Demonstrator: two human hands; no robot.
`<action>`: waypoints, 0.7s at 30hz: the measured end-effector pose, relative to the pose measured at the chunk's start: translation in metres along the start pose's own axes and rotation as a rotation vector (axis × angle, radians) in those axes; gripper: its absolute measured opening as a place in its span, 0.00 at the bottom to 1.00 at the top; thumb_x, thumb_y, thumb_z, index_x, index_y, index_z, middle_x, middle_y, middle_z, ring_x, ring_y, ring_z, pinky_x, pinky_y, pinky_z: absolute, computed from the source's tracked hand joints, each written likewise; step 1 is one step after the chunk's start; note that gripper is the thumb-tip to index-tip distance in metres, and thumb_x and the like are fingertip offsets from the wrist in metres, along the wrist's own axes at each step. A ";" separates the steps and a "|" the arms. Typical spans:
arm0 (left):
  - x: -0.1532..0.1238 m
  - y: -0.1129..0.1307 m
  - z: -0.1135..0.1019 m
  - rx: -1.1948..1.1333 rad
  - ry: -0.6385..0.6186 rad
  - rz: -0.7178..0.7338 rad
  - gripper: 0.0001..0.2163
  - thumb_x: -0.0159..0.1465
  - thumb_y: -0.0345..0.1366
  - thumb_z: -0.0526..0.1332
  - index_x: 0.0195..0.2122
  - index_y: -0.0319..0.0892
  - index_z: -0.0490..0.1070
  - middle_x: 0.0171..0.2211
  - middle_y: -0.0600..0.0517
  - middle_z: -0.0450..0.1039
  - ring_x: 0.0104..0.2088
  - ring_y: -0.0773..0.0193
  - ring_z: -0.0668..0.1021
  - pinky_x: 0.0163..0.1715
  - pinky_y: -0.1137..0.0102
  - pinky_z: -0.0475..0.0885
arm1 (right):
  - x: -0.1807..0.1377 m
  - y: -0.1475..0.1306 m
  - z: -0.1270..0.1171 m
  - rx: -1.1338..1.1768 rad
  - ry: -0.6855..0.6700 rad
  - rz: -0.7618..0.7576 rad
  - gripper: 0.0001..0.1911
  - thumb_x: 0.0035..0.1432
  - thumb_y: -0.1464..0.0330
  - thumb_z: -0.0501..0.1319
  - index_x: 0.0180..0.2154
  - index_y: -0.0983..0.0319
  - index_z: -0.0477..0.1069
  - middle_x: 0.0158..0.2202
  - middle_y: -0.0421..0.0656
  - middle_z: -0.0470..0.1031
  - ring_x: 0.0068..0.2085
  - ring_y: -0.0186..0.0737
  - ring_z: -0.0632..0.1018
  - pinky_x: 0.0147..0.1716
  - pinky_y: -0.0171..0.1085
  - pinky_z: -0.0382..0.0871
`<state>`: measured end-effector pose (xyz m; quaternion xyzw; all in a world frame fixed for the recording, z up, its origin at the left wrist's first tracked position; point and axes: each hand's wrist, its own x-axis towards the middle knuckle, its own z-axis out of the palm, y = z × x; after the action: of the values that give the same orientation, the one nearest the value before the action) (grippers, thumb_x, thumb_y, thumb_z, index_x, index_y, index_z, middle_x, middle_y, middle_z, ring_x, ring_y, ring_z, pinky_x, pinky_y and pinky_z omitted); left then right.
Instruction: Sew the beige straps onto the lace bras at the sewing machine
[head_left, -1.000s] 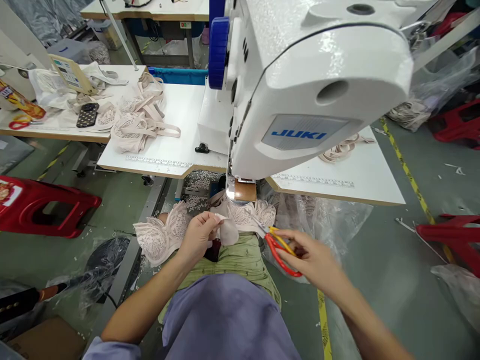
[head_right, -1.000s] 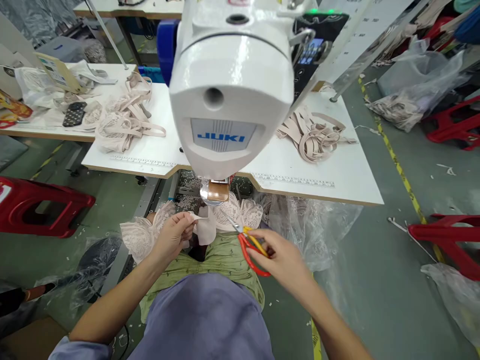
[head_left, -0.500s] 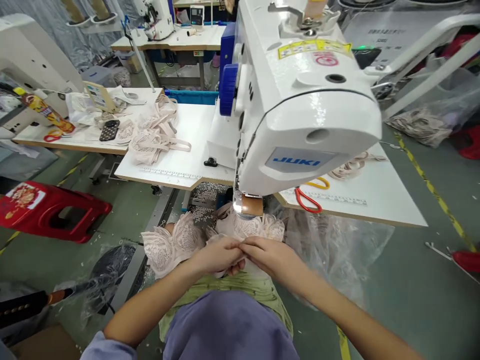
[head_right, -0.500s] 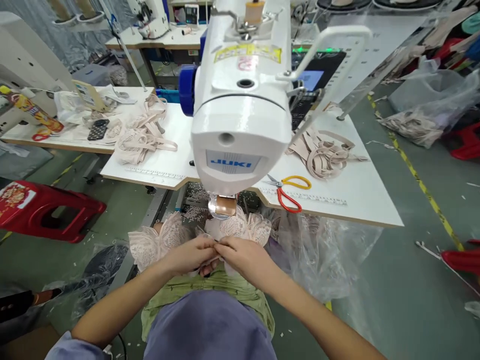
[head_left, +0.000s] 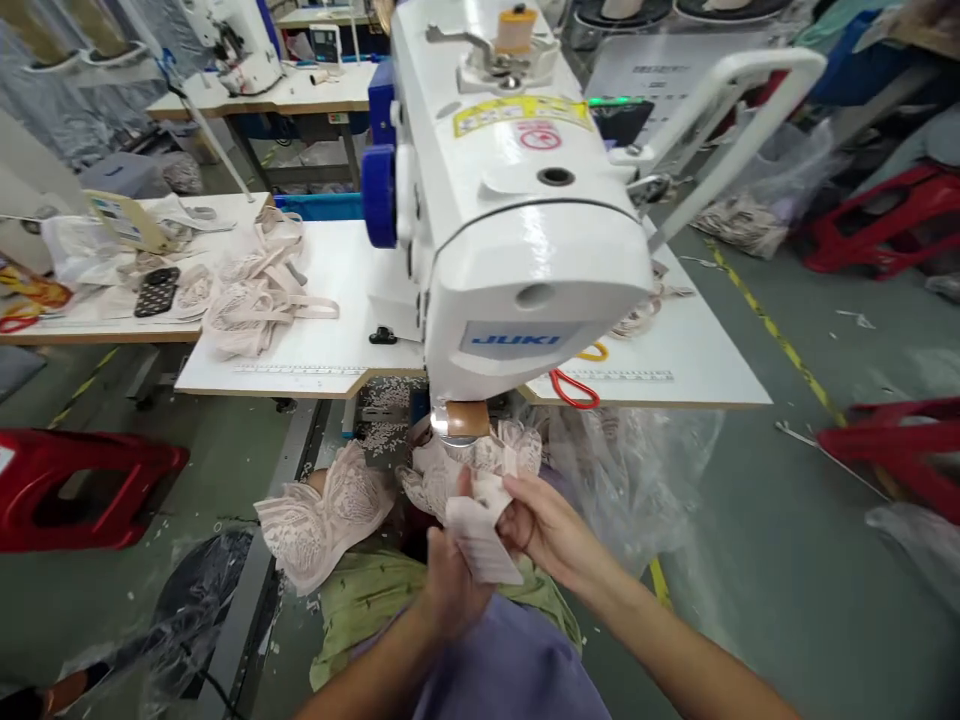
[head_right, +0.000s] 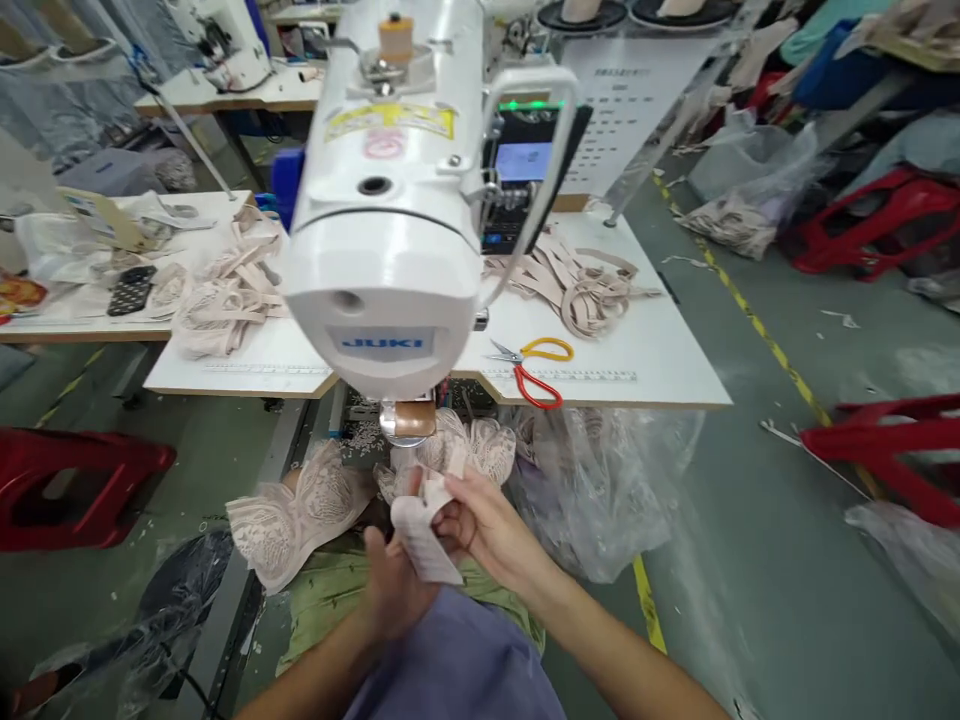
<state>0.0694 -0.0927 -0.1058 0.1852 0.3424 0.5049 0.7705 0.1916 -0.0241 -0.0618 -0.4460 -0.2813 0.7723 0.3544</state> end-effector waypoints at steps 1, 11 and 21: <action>-0.004 0.007 0.005 0.048 0.028 0.084 0.54 0.46 0.80 0.45 0.69 0.56 0.50 0.61 0.43 0.65 0.61 0.41 0.69 0.55 0.50 0.69 | -0.005 -0.004 0.006 0.005 -0.043 -0.003 0.17 0.58 0.53 0.63 0.39 0.59 0.69 0.31 0.41 0.76 0.28 0.38 0.77 0.28 0.37 0.73; 0.018 0.102 -0.010 1.440 -0.011 0.651 0.40 0.59 0.49 0.68 0.70 0.49 0.53 0.65 0.42 0.61 0.70 0.39 0.51 0.68 0.45 0.43 | 0.054 -0.054 0.016 -0.674 0.242 -0.668 0.07 0.55 0.63 0.62 0.34 0.59 0.69 0.41 0.44 0.70 0.39 0.41 0.71 0.41 0.40 0.69; 0.030 0.117 -0.013 1.452 0.042 0.403 0.24 0.60 0.43 0.68 0.59 0.50 0.72 0.42 0.46 0.78 0.46 0.49 0.78 0.43 0.67 0.74 | 0.086 -0.057 0.002 -0.261 0.033 -0.418 0.11 0.57 0.61 0.61 0.41 0.58 0.70 0.38 0.40 0.74 0.34 0.36 0.72 0.34 0.35 0.68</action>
<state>-0.0086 -0.0168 -0.0512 0.6957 0.5633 0.2869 0.3411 0.1765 0.0786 -0.0601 -0.4328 -0.4588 0.6319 0.4504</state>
